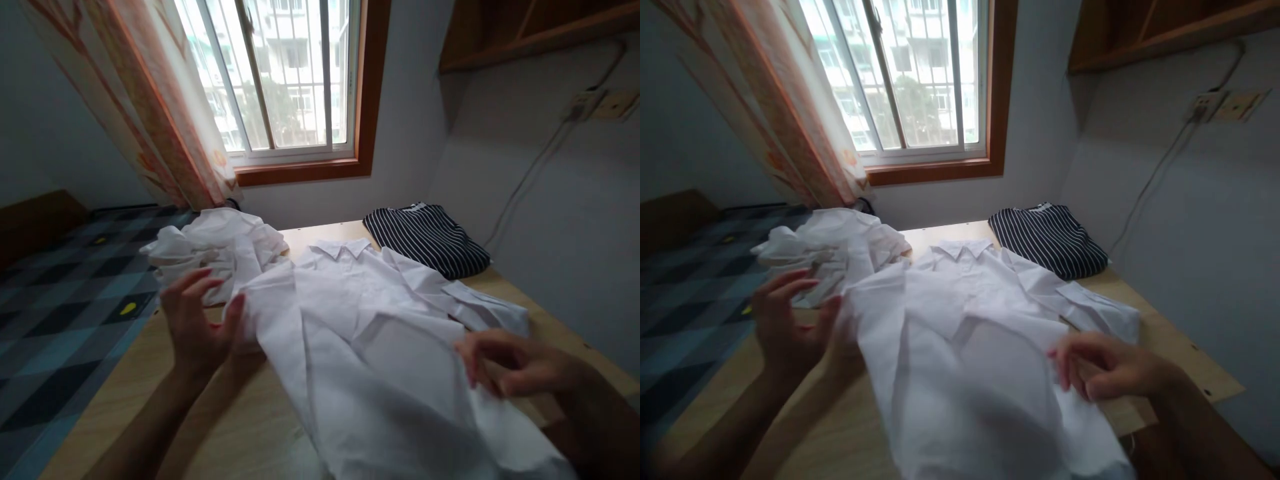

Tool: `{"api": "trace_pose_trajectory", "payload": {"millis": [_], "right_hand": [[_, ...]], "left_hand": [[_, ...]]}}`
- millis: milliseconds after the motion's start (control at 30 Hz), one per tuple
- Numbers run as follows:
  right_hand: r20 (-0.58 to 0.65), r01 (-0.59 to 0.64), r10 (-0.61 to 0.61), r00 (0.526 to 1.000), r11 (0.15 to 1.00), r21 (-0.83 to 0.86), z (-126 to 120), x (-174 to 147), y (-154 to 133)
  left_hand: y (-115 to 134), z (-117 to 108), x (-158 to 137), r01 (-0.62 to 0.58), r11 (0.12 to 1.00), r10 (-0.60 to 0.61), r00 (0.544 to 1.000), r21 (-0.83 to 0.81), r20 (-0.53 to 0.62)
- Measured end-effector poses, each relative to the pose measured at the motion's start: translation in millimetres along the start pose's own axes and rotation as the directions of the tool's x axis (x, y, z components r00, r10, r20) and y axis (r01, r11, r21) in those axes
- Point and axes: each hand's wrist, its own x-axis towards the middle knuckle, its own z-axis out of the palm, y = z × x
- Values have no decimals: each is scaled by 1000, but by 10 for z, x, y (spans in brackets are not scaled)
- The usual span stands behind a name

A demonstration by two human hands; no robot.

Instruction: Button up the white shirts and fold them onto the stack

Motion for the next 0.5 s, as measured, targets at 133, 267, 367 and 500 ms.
{"api": "trace_pose_trajectory", "payload": {"millis": [133, 267, 367, 500], "right_hand": [[76, -48, 40, 996, 993, 105, 14, 331, 87], [-400, -219, 7, 917, 846, -487, 149, 750, 362], [-520, -379, -119, 846, 553, -742, 254, 1001, 549], [-561, -500, -86, 823, 359, -788, 195, 1174, 663]], "left_hand": [[428, 353, 95, -109, 979, 179, 857, -171, 482], [594, 744, 18, -85, 974, 225, 511, -212, 829], [624, 859, -105, -118, 962, 273, 366, -246, 890], [627, 650, -257, -135, 947, 319, 287, -291, 903]]}}
